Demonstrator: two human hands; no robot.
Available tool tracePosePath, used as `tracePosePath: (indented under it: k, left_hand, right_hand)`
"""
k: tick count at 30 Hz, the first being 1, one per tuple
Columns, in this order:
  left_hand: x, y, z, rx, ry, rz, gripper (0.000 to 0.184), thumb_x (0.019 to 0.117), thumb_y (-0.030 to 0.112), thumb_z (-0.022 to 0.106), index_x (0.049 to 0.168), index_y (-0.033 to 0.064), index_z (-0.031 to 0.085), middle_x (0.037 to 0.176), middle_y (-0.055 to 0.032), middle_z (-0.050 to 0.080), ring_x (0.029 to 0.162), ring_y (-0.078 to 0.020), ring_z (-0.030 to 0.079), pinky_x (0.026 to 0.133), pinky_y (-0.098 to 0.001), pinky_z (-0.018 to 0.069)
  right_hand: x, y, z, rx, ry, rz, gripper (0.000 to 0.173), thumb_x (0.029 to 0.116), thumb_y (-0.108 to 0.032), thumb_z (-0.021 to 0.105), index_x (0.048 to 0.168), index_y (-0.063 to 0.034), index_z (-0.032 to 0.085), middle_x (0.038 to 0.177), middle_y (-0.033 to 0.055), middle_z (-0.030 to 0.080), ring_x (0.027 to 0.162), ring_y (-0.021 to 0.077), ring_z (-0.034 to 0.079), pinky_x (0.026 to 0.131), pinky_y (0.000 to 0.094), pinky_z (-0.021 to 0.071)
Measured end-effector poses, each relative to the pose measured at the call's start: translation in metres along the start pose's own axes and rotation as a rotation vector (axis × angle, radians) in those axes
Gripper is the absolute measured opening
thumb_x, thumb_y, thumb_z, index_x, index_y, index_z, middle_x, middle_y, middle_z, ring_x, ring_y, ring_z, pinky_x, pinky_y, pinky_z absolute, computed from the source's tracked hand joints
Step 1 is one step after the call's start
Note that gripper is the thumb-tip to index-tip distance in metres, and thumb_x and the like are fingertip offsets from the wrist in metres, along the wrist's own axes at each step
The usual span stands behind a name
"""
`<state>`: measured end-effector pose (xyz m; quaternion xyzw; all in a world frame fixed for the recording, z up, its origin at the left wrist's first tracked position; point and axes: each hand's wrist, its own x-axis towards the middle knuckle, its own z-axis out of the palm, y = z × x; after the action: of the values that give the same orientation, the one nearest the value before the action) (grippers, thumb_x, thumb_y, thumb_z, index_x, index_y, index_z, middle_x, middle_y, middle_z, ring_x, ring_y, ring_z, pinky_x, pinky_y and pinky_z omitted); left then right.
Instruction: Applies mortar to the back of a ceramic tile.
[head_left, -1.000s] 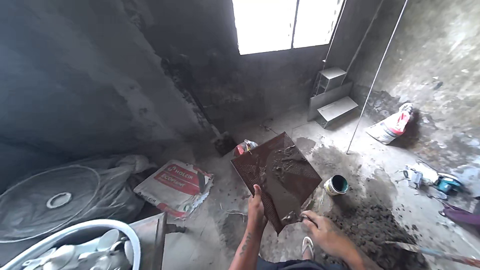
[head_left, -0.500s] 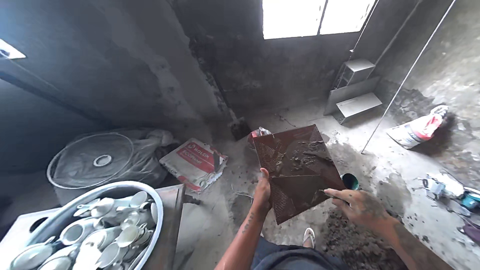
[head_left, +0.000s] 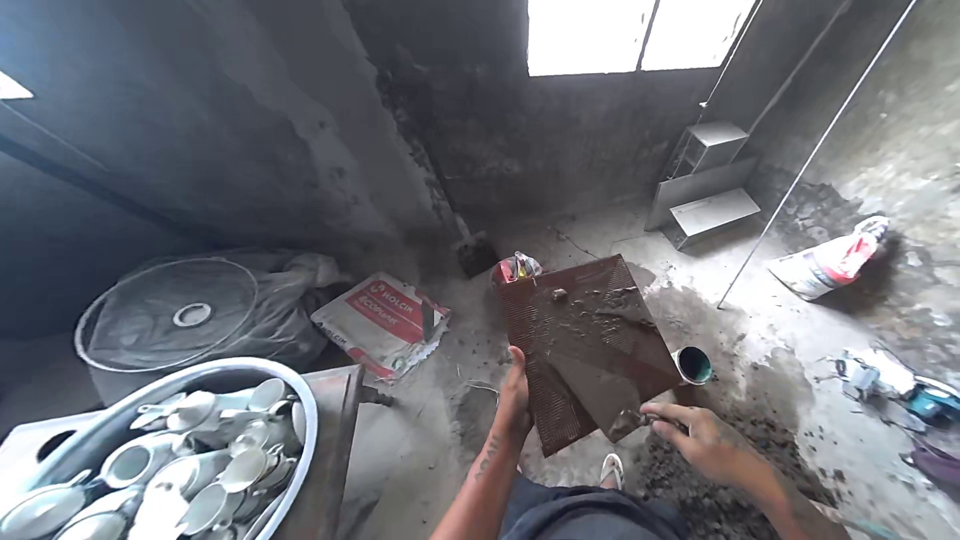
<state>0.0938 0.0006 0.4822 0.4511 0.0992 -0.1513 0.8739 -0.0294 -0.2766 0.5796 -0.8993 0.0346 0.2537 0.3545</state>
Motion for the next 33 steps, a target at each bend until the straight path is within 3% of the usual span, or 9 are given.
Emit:
tracePosePath:
  k: [4, 5, 7, 9, 13, 16, 20, 30, 33]
  left_hand:
    - [0.007, 0.001, 0.0, 0.081, 0.073, 0.03, 0.066, 0.1095, 0.054, 0.02, 0.138, 0.0061, 0.056, 0.113, -0.0093, 0.074, 0.101, -0.0144, 0.073, 0.088, -0.0373, 0.063]
    - [0.008, 0.001, 0.002, 0.126, 0.088, 0.04, 0.067, 0.1093, 0.054, 0.02, 0.137, 0.0054, 0.056, 0.112, -0.009, 0.074, 0.1, -0.0139, 0.073, 0.087, -0.0368, 0.063]
    - [0.009, 0.002, 0.005, 0.187, 0.091, 0.073, 0.067, 0.1092, 0.054, 0.02, 0.132, 0.0038, 0.059, 0.108, -0.0088, 0.074, 0.098, -0.0137, 0.073, 0.086, -0.0366, 0.0632]
    - [0.006, 0.002, 0.011, 0.261, 0.108, 0.098, 0.068, 0.1086, 0.055, 0.022, 0.124, 0.0024, 0.062, 0.1, -0.0078, 0.075, 0.091, -0.0132, 0.074, 0.082, -0.036, 0.0643]
    - [0.002, 0.0, 0.022, 0.301, 0.099, 0.116, 0.067, 0.1083, 0.055, 0.026, 0.118, 0.0005, 0.063, 0.092, -0.0068, 0.075, 0.084, -0.0118, 0.075, 0.077, -0.0343, 0.0652]
    - [-0.001, 0.001, 0.023, 0.339, 0.067, 0.126, 0.068, 0.1036, 0.063, 0.036, 0.107, 0.0014, 0.065, 0.082, -0.0041, 0.074, 0.075, -0.0111, 0.074, 0.07, -0.0326, 0.0654]
    - [-0.001, 0.006, 0.018, 0.378, 0.015, 0.142, 0.077, 0.0954, 0.075, 0.042, 0.102, 0.0021, 0.068, 0.081, -0.005, 0.075, 0.073, -0.0127, 0.075, 0.069, -0.0339, 0.0657]
    - [-0.004, 0.012, 0.02, 0.362, 0.052, 0.146, 0.065, 0.1048, 0.059, 0.038, 0.098, 0.0011, 0.067, 0.077, -0.0051, 0.073, 0.07, -0.0118, 0.073, 0.066, -0.0319, 0.0644]
    - [-0.002, 0.008, 0.019, 0.349, 0.079, 0.123, 0.066, 0.1068, 0.057, 0.033, 0.103, 0.0004, 0.067, 0.08, -0.0071, 0.073, 0.073, -0.013, 0.073, 0.069, -0.0336, 0.0644]
  right_hand:
    - [-0.014, 0.022, -0.015, 0.089, 0.132, 0.093, 0.038, 0.1074, -0.035, 0.052, 0.139, -0.0204, 0.065, 0.128, 0.0034, 0.071, 0.109, 0.0138, 0.07, 0.101, 0.0426, 0.055]
    - [-0.016, 0.025, -0.016, 0.183, 0.201, 0.143, 0.037, 0.1077, -0.032, 0.051, 0.138, -0.0187, 0.065, 0.112, 0.004, 0.072, 0.087, 0.0125, 0.067, 0.083, 0.0382, 0.0563]
    - [-0.018, 0.02, -0.013, 0.463, 0.305, 0.271, 0.036, 0.1097, -0.029, 0.046, 0.14, -0.0167, 0.062, 0.075, 0.003, 0.056, 0.051, 0.0118, 0.046, 0.048, 0.0306, 0.0429]
    - [-0.014, 0.012, -0.004, 0.769, 0.328, 0.386, 0.037, 0.1117, -0.034, 0.042, 0.142, -0.02, 0.058, 0.066, 0.0003, 0.043, 0.044, 0.0108, 0.039, 0.039, 0.0274, 0.0385]
    - [0.012, -0.005, 0.019, 1.2, 0.306, 0.489, 0.035, 0.1122, -0.036, 0.042, 0.142, -0.02, 0.052, 0.063, -0.0035, 0.04, 0.043, 0.0071, 0.037, 0.039, 0.0233, 0.0371]
    - [0.03, -0.021, 0.02, 1.463, 0.285, 0.5, 0.026, 0.1127, -0.036, 0.039, 0.13, -0.0191, 0.049, 0.059, -0.0052, 0.037, 0.039, 0.0041, 0.035, 0.035, 0.0193, 0.0342]
    - [0.045, -0.033, 0.015, 1.526, 0.255, 0.479, 0.025, 0.1121, -0.039, 0.04, 0.124, -0.0191, 0.051, 0.057, -0.0054, 0.036, 0.038, 0.0032, 0.035, 0.034, 0.0183, 0.0336]
    - [0.075, -0.074, 0.014, 0.886, 0.154, 0.287, 0.039, 0.1125, -0.041, 0.039, 0.142, -0.0186, 0.051, 0.064, -0.0007, 0.04, 0.042, 0.0104, 0.039, 0.039, 0.026, 0.0392]
    - [0.073, -0.073, 0.035, 0.477, 0.211, 0.163, 0.04, 0.1113, -0.035, 0.042, 0.141, -0.0142, 0.058, 0.088, 0.0086, 0.061, 0.065, 0.0185, 0.057, 0.061, 0.0398, 0.0512]
